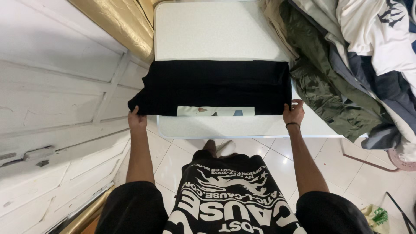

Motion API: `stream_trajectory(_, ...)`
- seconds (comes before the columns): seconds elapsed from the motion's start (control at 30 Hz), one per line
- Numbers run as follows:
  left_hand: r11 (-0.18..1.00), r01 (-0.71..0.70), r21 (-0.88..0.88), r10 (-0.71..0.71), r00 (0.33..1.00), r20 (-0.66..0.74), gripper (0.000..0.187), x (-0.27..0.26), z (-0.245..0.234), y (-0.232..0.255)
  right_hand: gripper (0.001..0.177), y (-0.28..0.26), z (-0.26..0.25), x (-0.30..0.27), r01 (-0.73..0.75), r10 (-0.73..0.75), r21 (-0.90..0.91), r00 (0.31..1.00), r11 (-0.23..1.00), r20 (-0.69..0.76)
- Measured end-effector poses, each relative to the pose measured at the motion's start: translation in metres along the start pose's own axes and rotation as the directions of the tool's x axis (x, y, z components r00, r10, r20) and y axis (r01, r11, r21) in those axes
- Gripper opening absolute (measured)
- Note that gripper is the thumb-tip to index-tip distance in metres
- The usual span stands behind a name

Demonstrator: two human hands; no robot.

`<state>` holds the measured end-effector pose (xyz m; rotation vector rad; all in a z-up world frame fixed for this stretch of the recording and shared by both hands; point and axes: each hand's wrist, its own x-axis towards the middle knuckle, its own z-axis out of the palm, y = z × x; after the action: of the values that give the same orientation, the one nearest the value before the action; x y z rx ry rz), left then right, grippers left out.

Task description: The person folds a black t-shirt on a small white table, smoothing the fabric by hand and making multiple folds to reach a final square shape.

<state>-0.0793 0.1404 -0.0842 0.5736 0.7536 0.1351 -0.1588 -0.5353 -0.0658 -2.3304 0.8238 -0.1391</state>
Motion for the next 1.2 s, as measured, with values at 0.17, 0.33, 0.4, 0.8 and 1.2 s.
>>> stream_trajectory(0.17, 0.997, -0.051, 0.052, 0.056, 0.993, -0.101, 0.061, -0.007, -0.004, 0.006, 0.029, 0.003, -0.017, 0.007, 0.048, -0.047, 0.012, 0.997, 0.999, -0.06)
stream_trajectory(0.33, 0.986, -0.061, 0.155, 0.077, 0.992, -0.097, 0.064, -0.015, -0.011, 0.001, 0.028, 0.016, -0.035, -0.004, 0.137, -0.141, -0.038, 0.982, 0.99, -0.128)
stream_trajectory(0.4, 0.975, -0.074, 0.211, 0.091, 0.993, -0.072, 0.064, -0.016, -0.009, 0.0, 0.027, 0.018, -0.039, -0.01, -0.099, 0.107, 0.119, 0.992, 0.988, -0.061)
stream_trajectory(0.8, 0.9, -0.029, 0.434, 0.025, 1.0, 0.016, 0.07, -0.03, 0.004, 0.002, 0.042, 0.036, -0.048, -0.007, 0.007, -0.008, -0.049, 1.0, 0.999, -0.016)
stream_trajectory(1.2, -0.422, -0.607, 0.674, 0.224, 0.65, 0.726, 0.048, -0.075, 0.094, -0.044, 0.052, -0.071, -0.042, 0.031, 0.654, -0.652, -0.342, 0.746, 0.675, 0.139)
